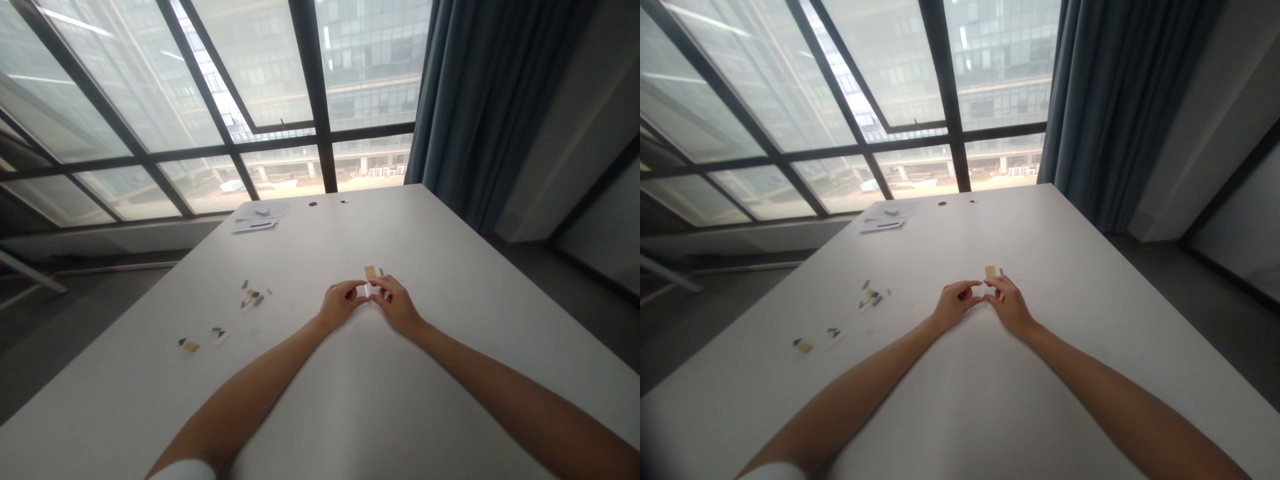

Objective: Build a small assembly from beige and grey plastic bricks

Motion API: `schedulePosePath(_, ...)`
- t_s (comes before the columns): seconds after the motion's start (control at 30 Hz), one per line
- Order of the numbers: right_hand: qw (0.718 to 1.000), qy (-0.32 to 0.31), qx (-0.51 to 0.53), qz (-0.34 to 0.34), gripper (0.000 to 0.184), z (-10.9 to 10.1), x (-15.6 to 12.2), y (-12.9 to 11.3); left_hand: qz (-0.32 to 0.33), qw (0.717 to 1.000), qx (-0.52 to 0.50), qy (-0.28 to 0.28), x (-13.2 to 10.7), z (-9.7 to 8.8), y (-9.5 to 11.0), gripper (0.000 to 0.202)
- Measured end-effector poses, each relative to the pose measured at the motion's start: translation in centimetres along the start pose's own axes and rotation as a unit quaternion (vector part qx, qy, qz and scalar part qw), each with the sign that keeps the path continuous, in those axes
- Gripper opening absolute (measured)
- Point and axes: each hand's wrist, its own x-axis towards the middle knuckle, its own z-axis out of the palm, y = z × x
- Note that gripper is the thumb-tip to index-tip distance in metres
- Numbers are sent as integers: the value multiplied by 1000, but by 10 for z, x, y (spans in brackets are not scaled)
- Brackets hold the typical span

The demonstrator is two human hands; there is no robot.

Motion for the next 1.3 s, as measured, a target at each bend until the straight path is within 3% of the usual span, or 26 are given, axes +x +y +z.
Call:
schedulePosePath(0.57, 987, -56, -119, -90, 28, -11, 0, -2, 15, 1000, -9, -20, 1, -3, -1, 43)
schedulePosePath(0.93, 977, -66, -167, -117, 16, -17, 2, -7, 21, 998, -41, -36, 4, -3, -3, 42)
schedulePosePath(1.17, 979, -67, -158, -114, 8, -20, 2, -7, 30, 996, -72, -45, 3, -2, -2, 45)
schedulePosePath(1.3, 988, -24, -134, -68, 9, -20, 5, -9, 19, 996, -70, -49, 3, -2, 1, 50)
